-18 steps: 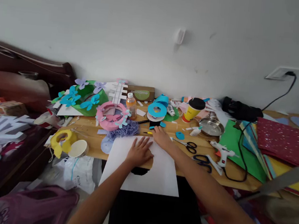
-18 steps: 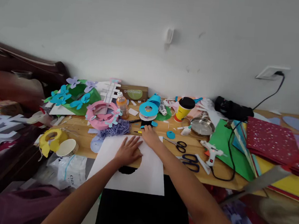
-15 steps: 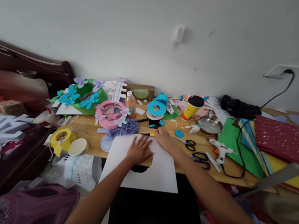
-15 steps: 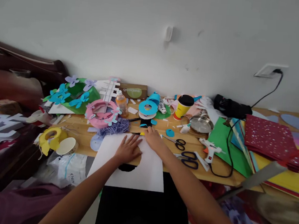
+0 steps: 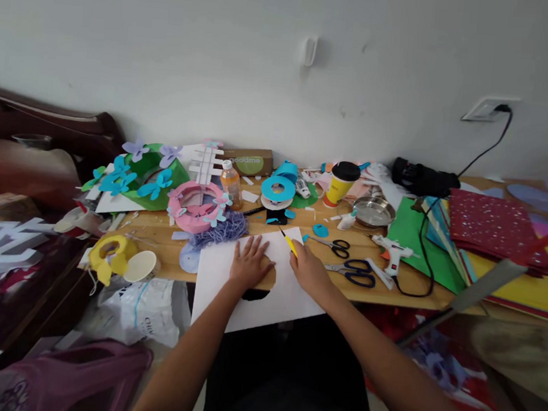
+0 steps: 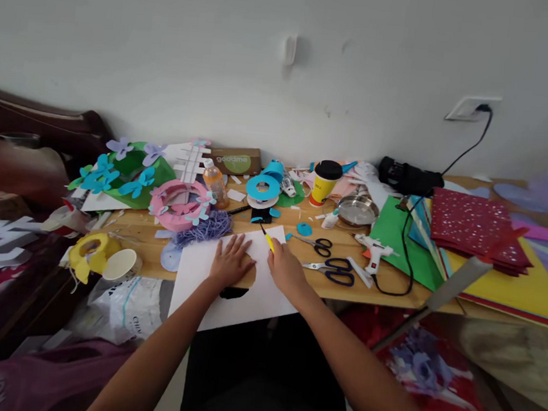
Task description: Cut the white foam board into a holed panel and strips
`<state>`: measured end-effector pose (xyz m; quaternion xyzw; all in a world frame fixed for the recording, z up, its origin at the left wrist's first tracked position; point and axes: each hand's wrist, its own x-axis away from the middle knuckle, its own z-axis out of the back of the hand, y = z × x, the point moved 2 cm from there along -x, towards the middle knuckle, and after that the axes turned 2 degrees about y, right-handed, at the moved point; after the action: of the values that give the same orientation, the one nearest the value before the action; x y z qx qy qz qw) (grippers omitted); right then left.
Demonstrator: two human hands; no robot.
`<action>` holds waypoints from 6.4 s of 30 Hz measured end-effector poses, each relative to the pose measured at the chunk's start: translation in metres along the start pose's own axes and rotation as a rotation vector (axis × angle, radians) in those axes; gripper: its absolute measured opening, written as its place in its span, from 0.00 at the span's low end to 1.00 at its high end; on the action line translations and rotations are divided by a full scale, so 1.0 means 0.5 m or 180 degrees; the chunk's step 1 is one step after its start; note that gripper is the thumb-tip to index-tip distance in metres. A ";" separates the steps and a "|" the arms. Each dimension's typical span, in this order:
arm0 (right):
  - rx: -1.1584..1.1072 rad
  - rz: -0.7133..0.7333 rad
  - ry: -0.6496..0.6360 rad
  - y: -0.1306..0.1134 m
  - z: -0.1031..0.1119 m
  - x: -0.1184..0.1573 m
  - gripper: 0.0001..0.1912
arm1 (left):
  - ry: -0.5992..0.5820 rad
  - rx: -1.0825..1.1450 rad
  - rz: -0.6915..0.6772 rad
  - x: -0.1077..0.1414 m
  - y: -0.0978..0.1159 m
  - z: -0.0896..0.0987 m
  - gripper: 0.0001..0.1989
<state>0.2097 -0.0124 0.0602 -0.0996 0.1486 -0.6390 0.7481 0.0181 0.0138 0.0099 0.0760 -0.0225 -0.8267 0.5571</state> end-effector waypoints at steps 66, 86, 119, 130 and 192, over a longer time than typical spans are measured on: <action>0.1055 -0.0309 -0.1445 -0.125 -0.020 0.276 0.35 | -0.0228 0.0014 0.0287 -0.051 0.034 0.002 0.28; 0.0451 -0.0693 -0.1705 -0.118 0.015 0.408 0.30 | -0.0274 0.0002 0.0292 -0.046 0.034 0.008 0.28; 0.0299 -0.0335 -0.0843 -0.060 -0.073 0.010 0.28 | -0.0026 -0.0079 0.0438 0.014 0.025 -0.001 0.33; 0.0557 -0.0231 -0.1018 -0.080 -0.070 -0.017 0.29 | -0.0165 -0.0051 0.0458 0.012 0.033 0.006 0.29; 0.1063 -0.0104 -0.1228 -0.082 -0.050 0.276 0.34 | -0.0015 -0.0091 0.0428 0.009 0.040 -0.002 0.30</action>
<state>0.1820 -0.1543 0.0374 -0.0972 -0.1061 -0.6359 0.7582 0.0349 0.0018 0.0111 0.0645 -0.0170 -0.7879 0.6122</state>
